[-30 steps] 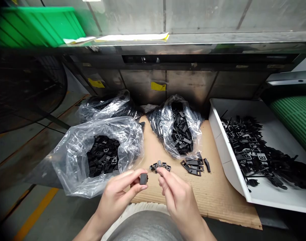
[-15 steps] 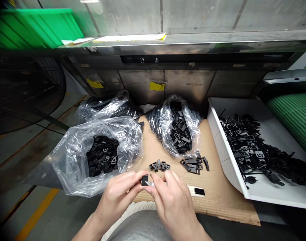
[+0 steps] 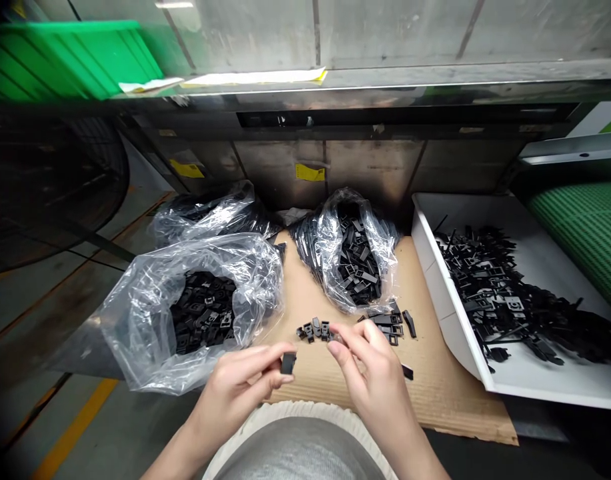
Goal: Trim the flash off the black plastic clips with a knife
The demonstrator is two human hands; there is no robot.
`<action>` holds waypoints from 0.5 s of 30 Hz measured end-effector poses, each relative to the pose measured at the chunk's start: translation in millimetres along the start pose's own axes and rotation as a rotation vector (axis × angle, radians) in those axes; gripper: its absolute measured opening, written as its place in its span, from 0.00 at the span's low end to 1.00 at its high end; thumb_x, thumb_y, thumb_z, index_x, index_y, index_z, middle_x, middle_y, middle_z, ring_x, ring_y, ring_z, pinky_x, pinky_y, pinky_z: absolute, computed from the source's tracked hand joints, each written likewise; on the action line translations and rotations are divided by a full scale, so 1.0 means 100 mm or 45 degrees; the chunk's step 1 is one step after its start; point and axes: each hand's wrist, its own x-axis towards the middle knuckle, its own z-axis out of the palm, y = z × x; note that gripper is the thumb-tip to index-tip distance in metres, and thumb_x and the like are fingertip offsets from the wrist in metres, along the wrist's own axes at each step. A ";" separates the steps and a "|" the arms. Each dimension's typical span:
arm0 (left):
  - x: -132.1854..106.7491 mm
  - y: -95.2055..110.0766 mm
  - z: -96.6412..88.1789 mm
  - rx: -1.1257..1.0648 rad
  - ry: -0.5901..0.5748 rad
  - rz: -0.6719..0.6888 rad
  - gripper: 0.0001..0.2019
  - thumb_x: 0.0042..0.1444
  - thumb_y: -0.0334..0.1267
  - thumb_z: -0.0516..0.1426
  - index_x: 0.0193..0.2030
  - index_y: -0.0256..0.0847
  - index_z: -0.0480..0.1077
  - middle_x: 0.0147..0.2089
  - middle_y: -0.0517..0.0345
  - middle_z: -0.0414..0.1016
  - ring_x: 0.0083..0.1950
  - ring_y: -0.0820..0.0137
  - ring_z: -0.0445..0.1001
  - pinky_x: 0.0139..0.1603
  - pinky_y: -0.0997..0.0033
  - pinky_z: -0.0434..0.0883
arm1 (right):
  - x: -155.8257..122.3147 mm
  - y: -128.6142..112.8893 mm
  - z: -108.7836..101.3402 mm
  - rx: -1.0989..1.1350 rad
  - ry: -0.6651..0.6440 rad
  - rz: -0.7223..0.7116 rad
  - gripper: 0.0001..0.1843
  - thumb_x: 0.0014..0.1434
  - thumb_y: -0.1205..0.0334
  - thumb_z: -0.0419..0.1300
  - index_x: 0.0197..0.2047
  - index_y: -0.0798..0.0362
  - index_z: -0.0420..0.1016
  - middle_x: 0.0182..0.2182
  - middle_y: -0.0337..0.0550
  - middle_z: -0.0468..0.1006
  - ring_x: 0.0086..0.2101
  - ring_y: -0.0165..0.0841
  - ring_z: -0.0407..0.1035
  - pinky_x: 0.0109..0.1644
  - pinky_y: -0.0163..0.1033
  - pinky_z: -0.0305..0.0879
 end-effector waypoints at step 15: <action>0.13 -0.12 0.12 -1.087 0.202 -0.525 0.08 0.50 0.38 0.59 0.36 0.39 0.67 0.27 0.63 0.68 0.25 0.75 0.67 0.25 0.78 0.62 | -0.14 -0.11 0.27 0.192 -0.086 -0.116 0.11 0.61 0.63 0.45 0.34 0.52 0.68 0.24 0.39 0.69 0.19 0.27 0.61 0.23 0.31 0.59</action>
